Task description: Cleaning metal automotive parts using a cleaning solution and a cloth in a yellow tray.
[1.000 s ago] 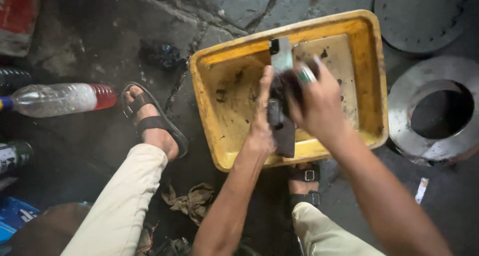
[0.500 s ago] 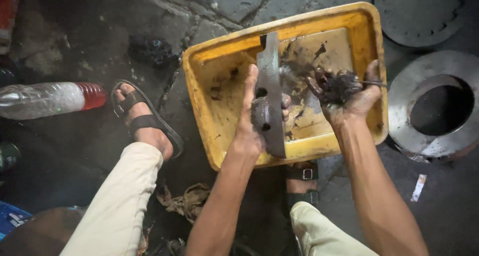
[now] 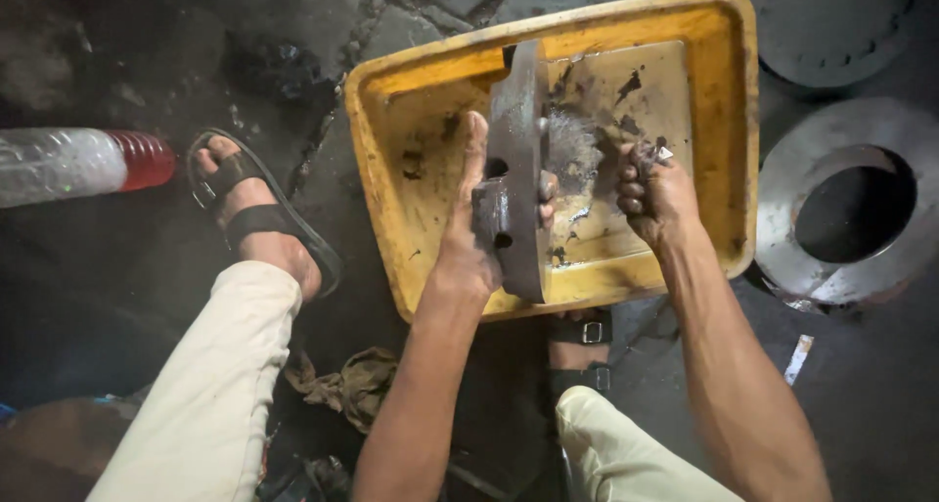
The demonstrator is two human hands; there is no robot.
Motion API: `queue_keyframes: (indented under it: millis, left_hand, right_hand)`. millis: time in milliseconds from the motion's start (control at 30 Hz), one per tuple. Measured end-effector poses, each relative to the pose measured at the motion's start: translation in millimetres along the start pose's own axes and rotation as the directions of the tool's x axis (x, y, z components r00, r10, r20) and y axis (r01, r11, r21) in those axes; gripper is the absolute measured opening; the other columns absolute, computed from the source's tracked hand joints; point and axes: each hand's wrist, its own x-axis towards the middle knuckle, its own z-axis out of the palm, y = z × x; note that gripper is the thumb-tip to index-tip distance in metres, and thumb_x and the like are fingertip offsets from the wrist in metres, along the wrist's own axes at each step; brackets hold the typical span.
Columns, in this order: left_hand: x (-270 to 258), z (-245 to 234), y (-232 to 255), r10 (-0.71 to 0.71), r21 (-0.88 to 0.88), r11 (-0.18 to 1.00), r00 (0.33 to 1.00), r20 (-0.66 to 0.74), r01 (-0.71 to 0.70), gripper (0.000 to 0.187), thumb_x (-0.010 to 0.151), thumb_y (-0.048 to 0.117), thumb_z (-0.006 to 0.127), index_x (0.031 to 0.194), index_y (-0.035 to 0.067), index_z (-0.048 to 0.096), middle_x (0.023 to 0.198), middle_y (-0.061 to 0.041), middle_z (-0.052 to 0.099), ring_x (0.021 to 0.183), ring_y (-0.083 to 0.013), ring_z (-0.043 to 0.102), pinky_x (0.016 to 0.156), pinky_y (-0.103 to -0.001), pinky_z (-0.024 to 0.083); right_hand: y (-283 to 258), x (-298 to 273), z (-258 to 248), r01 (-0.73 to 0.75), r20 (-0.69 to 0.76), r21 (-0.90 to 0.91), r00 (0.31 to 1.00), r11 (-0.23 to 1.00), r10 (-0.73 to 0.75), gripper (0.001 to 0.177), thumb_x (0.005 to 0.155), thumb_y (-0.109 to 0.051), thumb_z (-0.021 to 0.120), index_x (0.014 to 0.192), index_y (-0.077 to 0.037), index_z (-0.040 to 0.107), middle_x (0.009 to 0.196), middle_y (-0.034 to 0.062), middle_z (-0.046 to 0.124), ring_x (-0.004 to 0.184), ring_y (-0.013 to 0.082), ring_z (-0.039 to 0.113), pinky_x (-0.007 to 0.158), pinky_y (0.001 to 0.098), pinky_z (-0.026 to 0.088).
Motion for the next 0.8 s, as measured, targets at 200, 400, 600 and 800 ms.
queue_keyframes:
  millis: [200, 400, 600, 800]
  left_hand:
    - [2, -3, 0, 0.030, 0.039, 0.999, 1.000, 0.006, -0.030, 0.069, 0.097, 0.072, 0.049, 0.124, 0.010, 0.064, 0.078, -0.009, 0.065, 0.062, -0.0184, 0.062, 0.060, -0.030, 0.052]
    - [-3, -1, 5, 0.040, 0.036, 0.999, 0.999, 0.001, -0.040, 0.071, 0.094, 0.072, 0.052, 0.126, 0.011, 0.065, 0.077, -0.008, 0.065, 0.061, -0.0171, 0.061, 0.059, -0.029, 0.052]
    - [-6, -3, 6, 0.064, 0.036, 0.997, 0.998, -0.010, -0.064, 0.072, 0.093, 0.072, 0.053, 0.126, 0.010, 0.065, 0.076, -0.007, 0.065, 0.060, -0.0165, 0.061, 0.060, -0.030, 0.052]
    - [-2, -1, 7, 0.069, 0.073, 0.995, 0.996, -0.049, -0.066, 0.071, 0.092, 0.072, 0.054, 0.122, 0.008, 0.065, 0.074, -0.008, 0.066, 0.058, -0.0177, 0.062, 0.057, -0.031, 0.053]
  right_hand:
    - [-6, -1, -4, -0.042, -0.183, -0.064, 0.983, 0.997, 0.030, 0.056, 0.102, -0.057, 0.046, 0.062, -0.018, 0.040, 0.051, -0.0028, 0.029, 0.040, 0.0121, 0.025, 0.035, 0.0279, 0.017]
    - [-3, 9, -12, 0.001, -0.187, -0.091, 0.982, 0.996, -0.018, 0.059, 0.103, -0.064, 0.043, 0.064, -0.021, 0.035, 0.051, -0.0042, 0.022, 0.040, 0.0126, 0.019, 0.038, 0.0297, 0.014]
    - [-2, 10, 0, 0.080, -0.278, -0.170, 0.952, 0.982, -0.126, 0.056, 0.101, -0.059, 0.057, 0.067, -0.020, 0.037, 0.054, -0.0041, 0.028, 0.041, 0.0129, 0.025, 0.039, 0.0296, 0.019]
    - [-1, 20, -11, 0.191, -0.273, -0.141, 0.936, 0.971, -0.223, 0.044, 0.103, -0.049, 0.065, 0.073, -0.020, 0.048, 0.061, -0.0045, 0.038, 0.047, 0.0128, 0.033, 0.042, 0.0303, 0.024]
